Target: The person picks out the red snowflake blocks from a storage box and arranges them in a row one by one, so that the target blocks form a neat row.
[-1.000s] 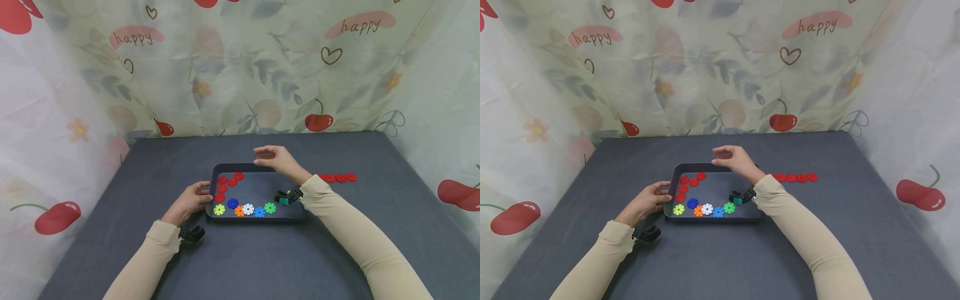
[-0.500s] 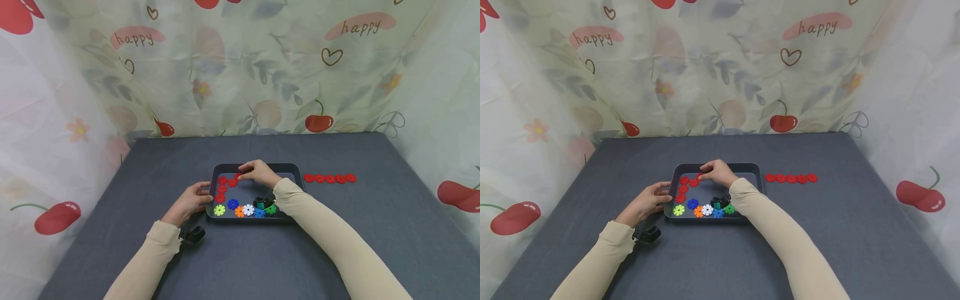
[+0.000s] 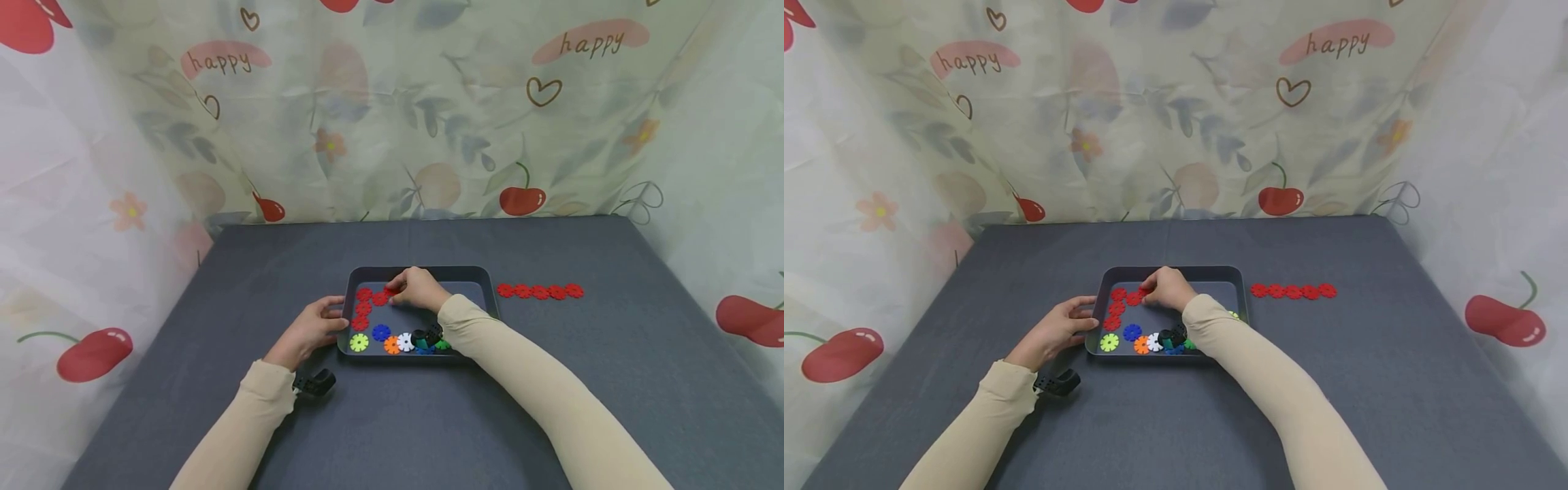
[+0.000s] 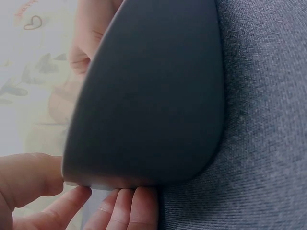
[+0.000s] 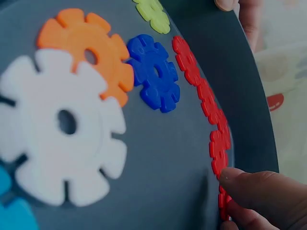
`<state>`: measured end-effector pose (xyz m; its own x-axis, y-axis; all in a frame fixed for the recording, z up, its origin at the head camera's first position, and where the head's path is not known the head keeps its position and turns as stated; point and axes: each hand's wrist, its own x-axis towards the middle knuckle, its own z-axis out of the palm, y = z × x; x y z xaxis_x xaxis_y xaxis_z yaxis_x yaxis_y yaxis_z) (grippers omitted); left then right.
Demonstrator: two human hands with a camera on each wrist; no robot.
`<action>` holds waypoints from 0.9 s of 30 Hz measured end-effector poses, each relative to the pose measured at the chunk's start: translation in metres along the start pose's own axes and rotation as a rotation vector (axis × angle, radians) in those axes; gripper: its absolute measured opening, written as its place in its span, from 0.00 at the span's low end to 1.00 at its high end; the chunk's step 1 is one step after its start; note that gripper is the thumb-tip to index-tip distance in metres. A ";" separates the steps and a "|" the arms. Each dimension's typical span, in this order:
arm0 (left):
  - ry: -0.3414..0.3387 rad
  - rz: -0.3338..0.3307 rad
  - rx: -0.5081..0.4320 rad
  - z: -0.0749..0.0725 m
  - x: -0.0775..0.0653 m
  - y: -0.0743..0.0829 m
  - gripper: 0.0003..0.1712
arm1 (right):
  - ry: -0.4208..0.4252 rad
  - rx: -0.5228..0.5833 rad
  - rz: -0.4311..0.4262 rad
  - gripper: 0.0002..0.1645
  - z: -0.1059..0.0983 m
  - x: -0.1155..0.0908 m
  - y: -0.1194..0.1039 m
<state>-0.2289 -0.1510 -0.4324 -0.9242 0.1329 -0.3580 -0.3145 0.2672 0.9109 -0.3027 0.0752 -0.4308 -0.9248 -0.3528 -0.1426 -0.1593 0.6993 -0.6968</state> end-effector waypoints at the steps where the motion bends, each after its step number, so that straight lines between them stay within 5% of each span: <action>1: 0.001 0.001 -0.001 0.000 0.000 0.000 0.34 | -0.002 0.001 -0.001 0.21 0.000 -0.001 0.000; 27: 0.002 -0.006 -0.008 0.000 0.002 0.001 0.35 | 0.045 -0.081 0.006 0.22 0.007 0.004 -0.002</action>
<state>-0.2306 -0.1508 -0.4324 -0.9227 0.1291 -0.3632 -0.3218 0.2606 0.9102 -0.3041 0.0680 -0.4350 -0.9402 -0.3211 -0.1138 -0.1792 0.7502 -0.6364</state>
